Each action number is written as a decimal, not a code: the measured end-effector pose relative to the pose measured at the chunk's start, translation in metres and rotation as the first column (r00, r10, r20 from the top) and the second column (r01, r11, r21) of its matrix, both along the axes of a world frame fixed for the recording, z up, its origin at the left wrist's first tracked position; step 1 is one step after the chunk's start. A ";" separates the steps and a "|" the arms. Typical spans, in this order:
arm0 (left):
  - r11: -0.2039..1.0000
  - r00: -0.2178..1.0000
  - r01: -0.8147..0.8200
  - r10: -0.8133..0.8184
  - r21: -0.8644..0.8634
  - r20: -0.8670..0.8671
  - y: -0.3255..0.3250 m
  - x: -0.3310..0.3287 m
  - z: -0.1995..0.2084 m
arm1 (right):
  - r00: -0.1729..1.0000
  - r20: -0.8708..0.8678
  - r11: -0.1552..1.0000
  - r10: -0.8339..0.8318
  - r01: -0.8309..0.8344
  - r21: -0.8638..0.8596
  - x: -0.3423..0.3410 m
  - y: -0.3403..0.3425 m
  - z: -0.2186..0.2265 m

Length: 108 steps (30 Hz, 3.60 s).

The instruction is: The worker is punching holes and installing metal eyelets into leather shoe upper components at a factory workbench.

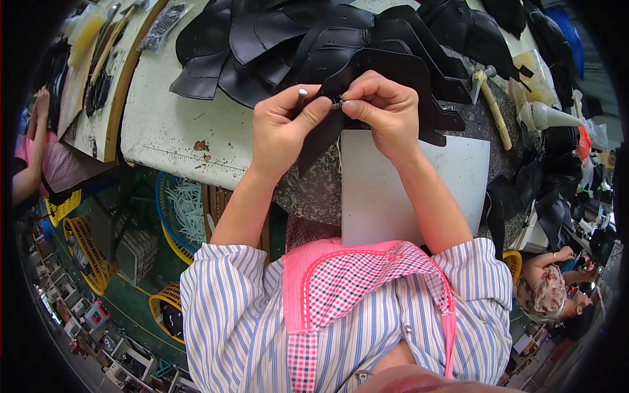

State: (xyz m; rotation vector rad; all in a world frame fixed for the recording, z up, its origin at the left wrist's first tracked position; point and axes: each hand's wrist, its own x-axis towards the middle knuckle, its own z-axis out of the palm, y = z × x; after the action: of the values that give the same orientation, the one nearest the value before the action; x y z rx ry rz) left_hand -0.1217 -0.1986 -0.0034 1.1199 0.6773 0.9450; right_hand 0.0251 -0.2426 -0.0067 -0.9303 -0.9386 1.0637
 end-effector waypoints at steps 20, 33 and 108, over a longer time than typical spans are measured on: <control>0.701 0.998 0.063 -0.057 0.710 -0.033 -0.017 0.007 0.020 | 0.715 0.697 0.960 0.045 -0.223 0.167 0.034 -0.023 0.061; 0.176 0.935 -0.267 0.284 0.947 0.210 -0.020 0.039 0.023 | 0.961 0.257 0.990 -0.103 0.074 0.121 0.030 -0.048 0.066; 0.814 0.966 0.214 -0.095 0.540 -0.239 -0.055 0.084 0.021 | 0.976 -0.170 0.989 -0.137 0.125 -0.080 0.067 -0.091 0.027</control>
State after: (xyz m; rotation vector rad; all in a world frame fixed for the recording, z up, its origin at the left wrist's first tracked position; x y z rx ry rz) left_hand -0.0376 -0.2537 0.0173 1.7930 0.4609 0.9206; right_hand 0.0923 -0.3341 0.0205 -0.9265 -0.6897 1.0518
